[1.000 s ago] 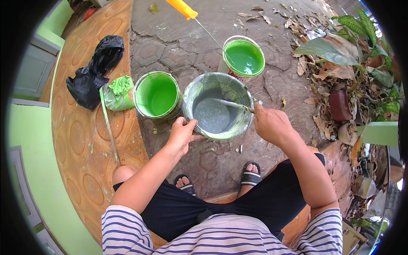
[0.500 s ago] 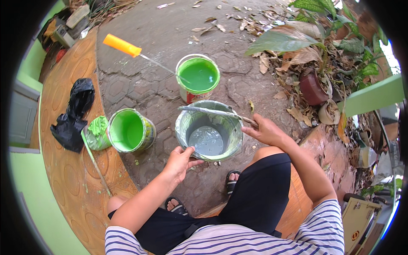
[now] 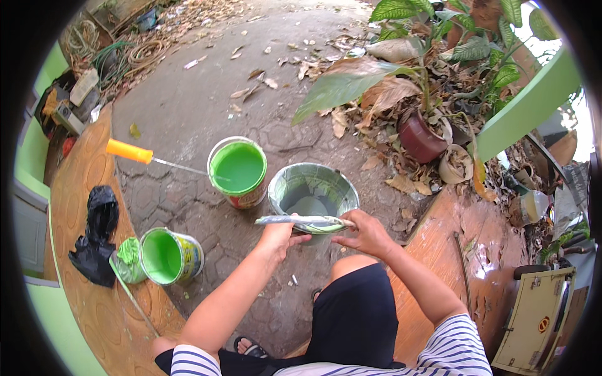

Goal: The person walks out of a room and puts on sandals. They then pick up a paint roller and a bucket of green paint. The person pours the green paint into a larger bucket containing a grey liquid and stirs the mixture with a stick. They also handle a black plastic bag and a clear plastic bag, placing items inside them.

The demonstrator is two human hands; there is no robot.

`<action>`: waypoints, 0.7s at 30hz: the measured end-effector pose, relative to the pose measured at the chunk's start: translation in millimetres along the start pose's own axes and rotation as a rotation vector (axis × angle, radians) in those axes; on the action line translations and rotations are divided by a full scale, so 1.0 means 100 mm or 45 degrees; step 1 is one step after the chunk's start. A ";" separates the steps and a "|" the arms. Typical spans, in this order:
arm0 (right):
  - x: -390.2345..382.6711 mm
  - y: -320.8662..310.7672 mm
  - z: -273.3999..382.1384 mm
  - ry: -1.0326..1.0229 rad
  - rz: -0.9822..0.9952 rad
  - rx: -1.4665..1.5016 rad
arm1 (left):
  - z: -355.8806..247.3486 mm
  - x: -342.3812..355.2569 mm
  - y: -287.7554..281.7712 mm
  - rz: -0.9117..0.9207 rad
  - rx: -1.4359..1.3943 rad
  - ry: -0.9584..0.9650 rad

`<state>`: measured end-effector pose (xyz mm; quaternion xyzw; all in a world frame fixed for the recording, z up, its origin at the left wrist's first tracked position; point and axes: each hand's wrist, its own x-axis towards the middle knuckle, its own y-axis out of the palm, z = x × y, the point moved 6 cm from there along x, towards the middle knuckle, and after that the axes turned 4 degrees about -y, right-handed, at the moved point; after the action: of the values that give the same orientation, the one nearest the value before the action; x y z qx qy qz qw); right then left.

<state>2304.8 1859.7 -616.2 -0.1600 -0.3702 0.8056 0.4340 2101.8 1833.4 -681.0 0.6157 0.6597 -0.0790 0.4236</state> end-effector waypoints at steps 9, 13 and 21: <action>0.01 -0.13 -0.29 0.020 -0.402 0.036 | -0.29 0.30 0.40 0.003 0.032 -0.043; 0.07 -0.20 -0.69 0.173 -0.677 0.209 | -0.42 0.37 0.62 0.013 0.016 0.003; 0.16 -0.74 -2.00 0.669 -0.944 0.636 | -0.59 0.04 0.53 0.013 0.290 0.249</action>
<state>2454.3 1989.9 -696.0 -0.1064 -0.0768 0.5941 0.7937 2121.9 1885.3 -625.0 0.6678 0.6815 -0.0908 0.2853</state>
